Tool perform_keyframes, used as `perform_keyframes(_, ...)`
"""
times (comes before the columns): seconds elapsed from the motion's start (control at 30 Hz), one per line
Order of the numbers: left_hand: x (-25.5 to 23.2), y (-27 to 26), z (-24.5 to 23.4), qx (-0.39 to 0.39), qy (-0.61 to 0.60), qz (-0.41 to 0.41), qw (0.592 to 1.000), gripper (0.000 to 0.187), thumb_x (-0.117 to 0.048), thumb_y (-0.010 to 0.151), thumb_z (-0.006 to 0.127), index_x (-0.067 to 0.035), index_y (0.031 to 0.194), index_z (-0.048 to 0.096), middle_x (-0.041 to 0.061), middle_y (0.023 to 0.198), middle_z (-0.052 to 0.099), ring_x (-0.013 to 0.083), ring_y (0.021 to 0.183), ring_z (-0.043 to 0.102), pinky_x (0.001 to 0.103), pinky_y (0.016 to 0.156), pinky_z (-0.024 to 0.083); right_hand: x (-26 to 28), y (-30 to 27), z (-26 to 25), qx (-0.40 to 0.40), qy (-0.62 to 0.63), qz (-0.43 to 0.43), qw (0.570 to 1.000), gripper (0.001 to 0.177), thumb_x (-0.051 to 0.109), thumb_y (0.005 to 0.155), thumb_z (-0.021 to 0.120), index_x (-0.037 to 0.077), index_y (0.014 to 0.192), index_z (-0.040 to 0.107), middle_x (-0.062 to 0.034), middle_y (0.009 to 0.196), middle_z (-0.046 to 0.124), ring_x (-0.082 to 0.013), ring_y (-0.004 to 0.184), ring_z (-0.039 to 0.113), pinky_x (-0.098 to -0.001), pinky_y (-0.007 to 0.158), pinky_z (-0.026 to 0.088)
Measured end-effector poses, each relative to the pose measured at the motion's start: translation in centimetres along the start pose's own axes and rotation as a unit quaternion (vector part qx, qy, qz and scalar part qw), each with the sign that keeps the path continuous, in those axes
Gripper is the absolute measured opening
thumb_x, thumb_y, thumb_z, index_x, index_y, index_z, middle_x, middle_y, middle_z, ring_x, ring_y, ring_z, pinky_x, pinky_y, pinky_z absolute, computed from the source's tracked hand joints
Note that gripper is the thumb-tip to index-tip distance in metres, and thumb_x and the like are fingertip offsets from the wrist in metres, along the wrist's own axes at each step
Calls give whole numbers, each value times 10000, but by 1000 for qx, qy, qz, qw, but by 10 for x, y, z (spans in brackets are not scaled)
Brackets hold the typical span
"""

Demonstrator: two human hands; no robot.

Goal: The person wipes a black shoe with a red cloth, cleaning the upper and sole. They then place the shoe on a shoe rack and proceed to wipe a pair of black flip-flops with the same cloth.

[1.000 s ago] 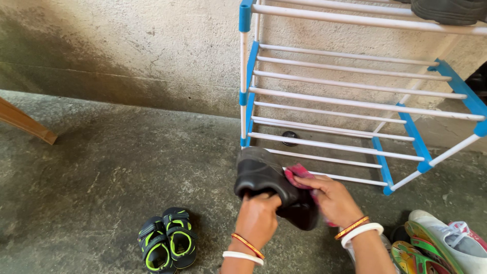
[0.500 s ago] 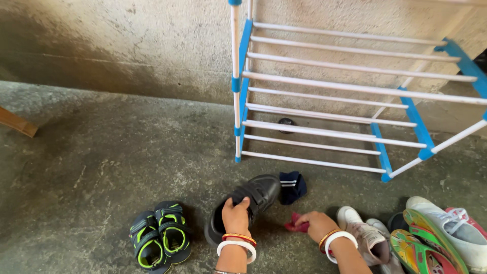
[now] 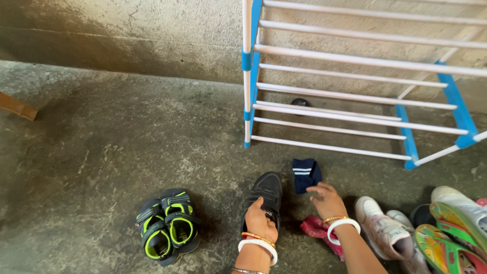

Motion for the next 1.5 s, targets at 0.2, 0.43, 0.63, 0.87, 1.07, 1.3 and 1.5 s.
perform_keyframes(0.2, -4, 6, -17, -15, 64, -11, 998, 166, -201, 890, 743, -138, 905, 590, 5, 719, 403, 123, 518, 294, 272, 476, 237, -13, 19, 28, 6, -7, 74, 997, 417, 251, 778, 799, 316, 1188, 762, -157, 1673, 269, -336, 1316, 566, -372, 1095, 472)
perform_keyframes(0.43, -9, 1, -15, 139, -61, -7, 988, 346, -286, 935, 603, -49, 1185, 636, 91, 1149, 689, 245, 978, 636, 407, 1033, 434, -60, 47, 66, 7, 29, -15, 999, 542, 319, 854, 775, 162, 1359, 657, -232, 1614, 316, -393, 1435, 410, -410, 1129, 378)
perform_keyframes(0.63, 20, 26, -4, 275, -163, -11, 948, 459, -323, 1027, 615, 6, 1330, 509, 154, 1276, 543, 316, 1135, 570, 469, 1105, 431, -4, 18, 7, -79, 248, 43, 965, 372, 177, 913, 738, 56, 1264, 760, -243, 1284, 659, -279, 1009, 656, -370, 822, 467)
perform_keyframes(0.87, 17, 29, -5, 139, -27, 13, 990, 580, -368, 1036, 523, -7, 1458, 357, 241, 1497, 482, 415, 1357, 528, 509, 1169, 394, 36, -2, -18, 96, 503, 54, 857, 210, -6, 843, 696, -36, 1048, 729, -108, 984, 752, -169, 846, 725, -328, 748, 589)
perform_keyframes(1.07, -3, 21, -17, 100, 97, 5, 990, 509, -363, 982, 529, -57, 1387, 571, 173, 1331, 631, 334, 1159, 600, 505, 1043, 455, 51, -59, 8, 366, 458, 100, 804, 193, -65, 779, 707, -45, 971, 712, -103, 895, 767, -190, 790, 734, -326, 748, 603)
perform_keyframes(1.3, -9, 45, -21, 83, 370, 231, 896, 395, -185, 849, 666, 93, 1127, 700, 257, 1086, 752, 374, 1016, 717, 473, 917, 533, 70, -73, 30, 314, 261, 110, 906, 166, 9, 819, 720, -10, 973, 780, -53, 770, 727, -140, 616, 611, -282, 544, 474)
perform_keyframes(1.5, -17, -1, -15, -2, 601, 359, 714, 387, -183, 837, 659, 13, 1172, 665, 294, 1178, 662, 452, 1166, 616, 469, 1001, 499, 103, -75, 26, 104, 100, -18, 989, 394, -10, 713, 732, 77, 1092, 672, -137, 997, 719, -171, 747, 734, -336, 692, 597)
Point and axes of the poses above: each hand's wrist, its own y-axis towards the middle knuckle, its own z-axis out of the palm, x = y × z, the point moved 6 cm from there along y, towards the middle knuckle
